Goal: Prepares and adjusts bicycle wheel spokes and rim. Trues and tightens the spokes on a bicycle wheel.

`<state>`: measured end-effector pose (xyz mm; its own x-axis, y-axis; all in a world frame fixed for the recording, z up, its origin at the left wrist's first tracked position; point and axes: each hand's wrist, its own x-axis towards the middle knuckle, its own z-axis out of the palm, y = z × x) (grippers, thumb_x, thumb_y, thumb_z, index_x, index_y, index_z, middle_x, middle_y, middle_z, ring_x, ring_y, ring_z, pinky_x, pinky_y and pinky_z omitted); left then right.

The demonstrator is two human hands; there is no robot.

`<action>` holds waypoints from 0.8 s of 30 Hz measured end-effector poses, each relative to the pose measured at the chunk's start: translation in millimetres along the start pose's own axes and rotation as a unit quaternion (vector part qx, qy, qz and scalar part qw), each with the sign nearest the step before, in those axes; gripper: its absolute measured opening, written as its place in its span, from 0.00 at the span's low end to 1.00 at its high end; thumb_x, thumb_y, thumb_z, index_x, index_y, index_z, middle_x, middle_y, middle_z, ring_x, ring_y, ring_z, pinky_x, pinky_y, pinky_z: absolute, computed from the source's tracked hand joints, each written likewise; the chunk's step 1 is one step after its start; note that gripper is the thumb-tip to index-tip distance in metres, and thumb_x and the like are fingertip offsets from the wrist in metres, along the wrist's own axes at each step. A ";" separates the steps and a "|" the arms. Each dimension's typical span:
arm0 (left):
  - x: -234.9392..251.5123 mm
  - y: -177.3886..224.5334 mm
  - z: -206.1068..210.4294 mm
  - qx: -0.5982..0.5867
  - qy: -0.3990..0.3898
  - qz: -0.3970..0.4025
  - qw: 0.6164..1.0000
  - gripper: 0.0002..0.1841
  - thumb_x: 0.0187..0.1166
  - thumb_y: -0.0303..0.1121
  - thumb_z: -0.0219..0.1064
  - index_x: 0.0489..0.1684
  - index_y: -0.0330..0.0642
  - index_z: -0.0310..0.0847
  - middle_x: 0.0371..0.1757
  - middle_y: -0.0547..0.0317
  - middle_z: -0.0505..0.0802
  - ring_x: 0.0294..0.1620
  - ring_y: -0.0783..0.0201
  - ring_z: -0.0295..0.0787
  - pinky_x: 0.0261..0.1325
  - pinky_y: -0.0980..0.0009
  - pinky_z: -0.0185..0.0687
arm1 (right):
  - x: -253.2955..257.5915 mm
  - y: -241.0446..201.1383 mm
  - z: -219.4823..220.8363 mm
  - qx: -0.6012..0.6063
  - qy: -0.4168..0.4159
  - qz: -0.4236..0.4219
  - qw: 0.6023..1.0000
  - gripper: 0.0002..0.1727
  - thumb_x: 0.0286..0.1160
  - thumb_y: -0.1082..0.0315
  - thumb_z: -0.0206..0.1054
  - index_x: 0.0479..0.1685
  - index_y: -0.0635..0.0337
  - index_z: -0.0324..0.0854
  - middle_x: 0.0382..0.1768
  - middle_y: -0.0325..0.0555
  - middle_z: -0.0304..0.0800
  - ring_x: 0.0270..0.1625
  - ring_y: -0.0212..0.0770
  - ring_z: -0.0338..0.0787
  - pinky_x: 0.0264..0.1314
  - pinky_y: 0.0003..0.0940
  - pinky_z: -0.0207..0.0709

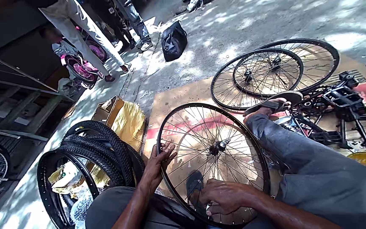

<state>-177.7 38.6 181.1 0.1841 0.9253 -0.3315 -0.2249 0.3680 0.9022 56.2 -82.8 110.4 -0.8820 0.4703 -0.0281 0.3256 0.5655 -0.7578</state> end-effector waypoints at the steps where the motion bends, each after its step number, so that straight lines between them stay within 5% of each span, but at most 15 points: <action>1: -2.4 -1.4 1.5 -0.009 -0.007 0.003 1.000 0.19 0.86 0.21 0.57 0.73 0.43 0.67 0.81 0.46 0.80 0.72 0.45 0.85 0.72 0.52 0.84 | -4.1 0.7 -4.9 0.012 0.005 0.006 1.000 0.14 0.84 0.56 0.66 0.52 0.56 0.89 0.50 0.55 0.90 0.60 0.57 0.87 0.72 0.61 0.70; 3: -7.6 -2.2 5.7 -0.009 -0.009 0.005 1.000 0.19 0.84 0.19 0.57 0.71 0.44 0.69 0.81 0.48 0.79 0.73 0.45 0.84 0.72 0.52 0.83 | -13.5 1.3 -19.3 0.057 0.034 0.017 0.998 0.13 0.80 0.58 0.70 0.54 0.54 0.90 0.56 0.51 0.88 0.62 0.51 0.86 0.70 0.55 0.76; 7: -11.4 1.7 8.9 0.030 -0.032 0.016 0.999 0.21 0.85 0.19 0.57 0.74 0.47 0.66 0.81 0.51 0.80 0.74 0.48 0.84 0.74 0.55 0.82 | -20.3 -0.2 -39.3 0.028 0.156 0.069 0.985 0.11 0.80 0.55 0.70 0.50 0.47 0.92 0.52 0.36 0.92 0.59 0.37 0.88 0.67 0.43 0.79; 10: -10.8 2.6 8.9 0.035 -0.049 0.019 0.998 0.20 0.86 0.21 0.57 0.75 0.47 0.66 0.82 0.51 0.78 0.76 0.46 0.82 0.75 0.52 0.80 | -8.9 -1.6 -24.6 -0.108 0.150 0.116 0.976 0.12 0.83 0.55 0.63 0.54 0.44 0.90 0.50 0.40 0.92 0.58 0.44 0.88 0.71 0.50 0.73; 14: -5.4 2.5 8.2 0.018 -0.030 0.015 0.999 0.15 0.88 0.25 0.55 0.71 0.43 0.68 0.80 0.45 0.81 0.74 0.45 0.84 0.74 0.51 0.81 | 15.7 -16.3 -2.0 0.014 0.180 0.009 0.983 0.10 0.82 0.62 0.68 0.54 0.55 0.87 0.49 0.50 0.88 0.54 0.50 0.89 0.61 0.50 0.81; 18: -7.3 1.8 7.5 0.041 -0.013 0.002 0.999 0.19 0.91 0.29 0.53 0.78 0.45 0.66 0.79 0.46 0.81 0.72 0.46 0.86 0.73 0.53 0.83 | 39.0 -8.6 26.4 0.006 0.292 0.054 0.955 0.12 0.70 0.67 0.73 0.51 0.54 0.83 0.36 0.47 0.90 0.41 0.49 0.92 0.45 0.51 0.85; 21: -5.2 0.2 6.9 0.037 -0.015 -0.002 0.999 0.19 0.90 0.27 0.54 0.77 0.45 0.65 0.80 0.46 0.80 0.72 0.45 0.85 0.73 0.52 0.82 | 41.6 -11.3 19.5 -0.003 0.205 0.071 0.976 0.13 0.65 0.70 0.72 0.50 0.56 0.84 0.38 0.52 0.91 0.45 0.56 0.92 0.47 0.60 0.82; 24: -3.7 -0.8 3.2 0.024 -0.022 -0.004 0.999 0.20 0.88 0.25 0.55 0.77 0.45 0.64 0.81 0.45 0.80 0.74 0.43 0.84 0.73 0.50 0.81 | 19.8 -8.6 -6.9 0.105 0.114 0.019 0.988 0.21 0.73 0.61 0.76 0.62 0.58 0.80 0.50 0.52 0.89 0.52 0.51 0.89 0.62 0.54 0.80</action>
<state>-175.1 34.5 182.5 0.2269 0.9175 -0.3266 -0.1767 0.3686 0.9126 38.4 -73.7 120.8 -0.7636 0.6419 0.0699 0.2578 0.4023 -0.8784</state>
